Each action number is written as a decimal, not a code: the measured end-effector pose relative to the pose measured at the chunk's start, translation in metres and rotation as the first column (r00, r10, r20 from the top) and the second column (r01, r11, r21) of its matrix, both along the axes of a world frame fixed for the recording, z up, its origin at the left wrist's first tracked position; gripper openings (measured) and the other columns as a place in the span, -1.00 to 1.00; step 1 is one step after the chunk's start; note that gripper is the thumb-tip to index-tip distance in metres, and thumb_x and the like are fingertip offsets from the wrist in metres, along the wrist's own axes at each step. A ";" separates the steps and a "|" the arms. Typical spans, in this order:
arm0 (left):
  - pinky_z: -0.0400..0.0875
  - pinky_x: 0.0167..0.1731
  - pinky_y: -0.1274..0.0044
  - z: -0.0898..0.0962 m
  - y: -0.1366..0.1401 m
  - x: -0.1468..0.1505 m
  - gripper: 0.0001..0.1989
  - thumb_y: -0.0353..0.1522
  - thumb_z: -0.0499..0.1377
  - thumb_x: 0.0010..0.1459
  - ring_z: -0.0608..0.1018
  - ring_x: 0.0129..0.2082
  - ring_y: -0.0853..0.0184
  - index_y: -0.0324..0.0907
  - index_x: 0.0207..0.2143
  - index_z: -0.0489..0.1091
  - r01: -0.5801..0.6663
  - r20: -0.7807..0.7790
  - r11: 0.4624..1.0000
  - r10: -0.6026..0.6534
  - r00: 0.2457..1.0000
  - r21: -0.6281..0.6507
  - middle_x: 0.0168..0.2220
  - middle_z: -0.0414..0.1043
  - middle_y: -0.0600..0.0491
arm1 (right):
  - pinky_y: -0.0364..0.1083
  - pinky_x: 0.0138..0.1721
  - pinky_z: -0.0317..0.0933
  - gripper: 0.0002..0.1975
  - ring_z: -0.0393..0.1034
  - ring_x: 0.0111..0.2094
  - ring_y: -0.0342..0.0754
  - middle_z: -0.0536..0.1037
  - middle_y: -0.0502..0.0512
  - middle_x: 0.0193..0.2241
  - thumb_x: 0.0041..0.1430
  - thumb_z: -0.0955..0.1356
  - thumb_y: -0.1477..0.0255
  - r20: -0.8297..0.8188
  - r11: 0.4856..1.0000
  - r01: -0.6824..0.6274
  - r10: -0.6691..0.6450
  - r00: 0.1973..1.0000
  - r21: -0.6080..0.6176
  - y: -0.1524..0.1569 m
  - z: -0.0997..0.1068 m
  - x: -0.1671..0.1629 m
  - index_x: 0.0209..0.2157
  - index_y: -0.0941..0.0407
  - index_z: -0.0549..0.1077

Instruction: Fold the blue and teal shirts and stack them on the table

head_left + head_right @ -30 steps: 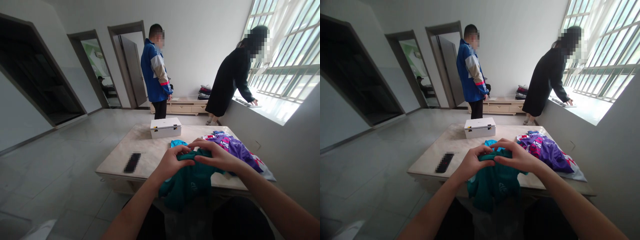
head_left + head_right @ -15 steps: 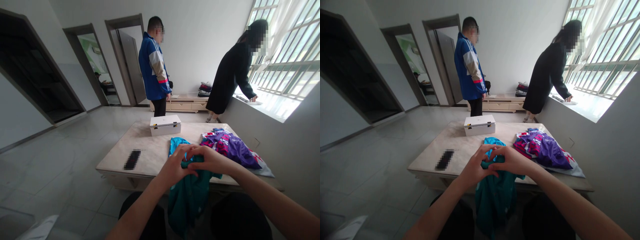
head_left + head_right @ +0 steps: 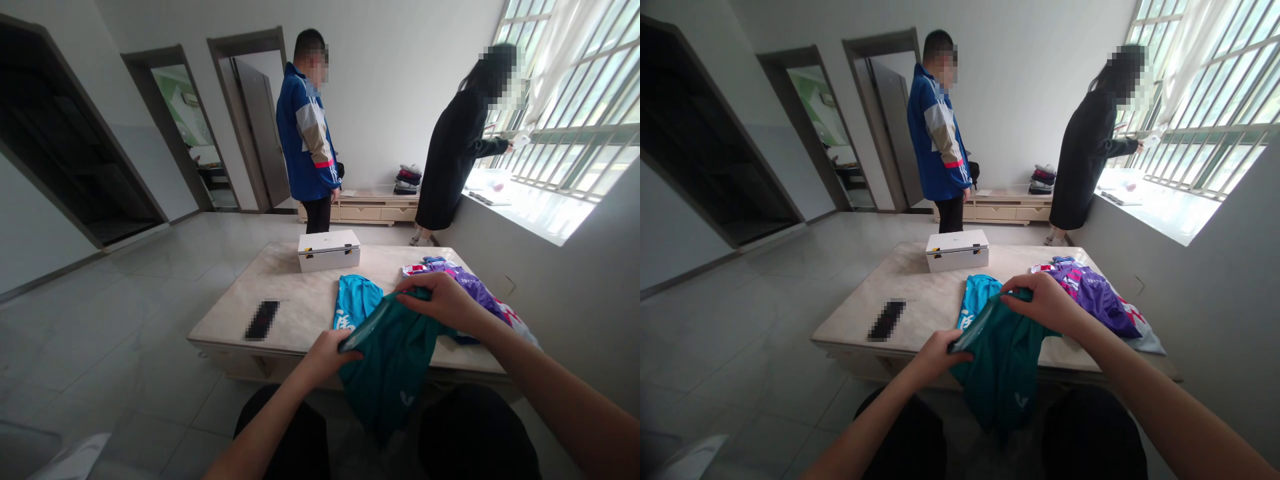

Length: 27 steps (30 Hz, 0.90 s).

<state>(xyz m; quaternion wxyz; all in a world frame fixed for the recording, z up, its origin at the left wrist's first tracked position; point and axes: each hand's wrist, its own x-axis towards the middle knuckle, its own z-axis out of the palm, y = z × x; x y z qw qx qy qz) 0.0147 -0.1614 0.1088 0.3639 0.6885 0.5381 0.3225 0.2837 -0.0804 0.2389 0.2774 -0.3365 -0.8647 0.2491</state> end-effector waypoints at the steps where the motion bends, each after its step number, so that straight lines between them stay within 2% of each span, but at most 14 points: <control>1: 0.29 -0.31 0.52 0.000 -0.001 -0.006 -0.74 -0.18 0.36 0.07 0.46 -0.33 0.26 -0.20 -0.36 0.51 -0.006 -0.022 1.000 0.006 1.000 -0.010 -0.41 0.46 0.11 | -0.01 -0.16 0.41 -0.73 0.56 -0.23 0.09 0.69 0.08 -0.25 0.22 0.40 0.21 0.019 1.000 0.007 -0.008 1.000 0.007 0.004 0.001 0.004 -0.19 0.05 0.67; 3: 0.29 -0.31 0.54 0.007 -0.003 -0.016 -0.74 -0.18 0.34 0.08 0.47 -0.32 0.26 -0.20 -0.36 0.50 -0.042 -0.010 0.999 0.042 0.999 0.019 -0.38 0.48 0.10 | 0.03 -0.11 0.42 -0.71 0.57 -0.17 0.14 0.70 0.09 -0.20 0.19 0.43 0.18 0.064 1.000 0.006 -0.007 0.998 0.014 0.012 0.001 0.012 -0.15 0.01 0.69; 6: 0.32 -0.24 0.54 0.028 -0.005 -0.027 -0.74 -0.18 0.34 0.09 0.50 -0.24 0.23 -0.18 -0.29 0.51 -0.057 0.007 0.995 0.057 0.998 0.085 -0.27 0.52 0.05 | 0.05 -0.09 0.42 -0.70 0.57 -0.16 0.15 0.70 0.08 -0.17 0.17 0.45 0.15 0.143 0.999 0.000 -0.006 0.990 0.036 0.021 -0.002 0.020 -0.13 -0.04 0.69; 10: 0.32 -0.23 0.53 0.045 -0.006 -0.042 -0.78 -0.21 0.30 0.13 0.52 -0.24 0.23 -0.17 -0.28 0.53 0.061 -0.054 0.998 -0.060 0.997 0.018 -0.27 0.55 0.05 | 0.02 -0.17 0.41 -0.71 0.57 -0.27 0.10 0.70 0.08 -0.25 0.20 0.43 0.12 0.179 0.997 0.026 -0.038 0.983 0.066 0.026 -0.007 0.025 -0.21 -0.01 0.70; 13: 0.28 -0.28 0.54 0.041 -0.006 -0.051 -0.80 -0.22 0.25 0.18 0.51 -0.29 0.25 -0.17 -0.29 0.53 0.094 -0.140 0.995 -0.095 0.986 -0.012 -0.31 0.55 0.07 | 0.04 -0.14 0.41 -0.68 0.58 -0.23 0.12 0.70 0.09 -0.23 0.21 0.42 0.12 0.100 0.994 0.085 -0.092 0.991 0.069 0.027 -0.010 0.027 -0.18 0.01 0.70; 18: 0.22 -0.35 0.53 0.030 -0.007 -0.058 -0.72 -0.17 0.13 0.29 0.50 -0.36 0.25 -0.16 -0.33 0.50 0.004 -0.207 0.999 0.004 0.978 0.042 -0.37 0.53 0.05 | 0.07 -0.09 0.41 -0.68 0.57 -0.15 0.18 0.70 0.09 -0.18 0.21 0.41 0.14 0.022 0.986 0.157 -0.158 0.987 0.049 0.033 -0.010 0.029 -0.15 0.02 0.69; 24: 0.22 -0.33 0.52 0.025 -0.002 -0.053 -0.63 -0.08 0.03 0.36 0.52 -0.35 0.23 -0.13 -0.31 0.45 -0.233 -0.122 0.955 0.257 0.959 0.182 -0.38 0.52 0.03 | 0.02 -0.20 0.39 -0.72 0.57 -0.22 0.14 0.70 0.09 -0.24 0.18 0.42 0.17 0.086 0.980 0.185 -0.191 0.978 0.074 0.037 -0.015 0.027 -0.24 0.03 0.69; 27: 0.15 -0.45 0.53 0.023 0.006 -0.049 -0.50 0.07 0.07 0.29 0.42 -0.48 0.29 -0.16 -0.41 0.40 -0.284 -0.037 0.952 0.290 0.956 0.111 -0.52 0.40 0.08 | 0.02 -0.18 0.36 -0.75 0.55 -0.21 0.12 0.68 0.09 -0.23 0.17 0.41 0.20 0.060 0.958 0.260 -0.269 0.961 0.122 0.032 -0.023 0.020 -0.26 0.04 0.67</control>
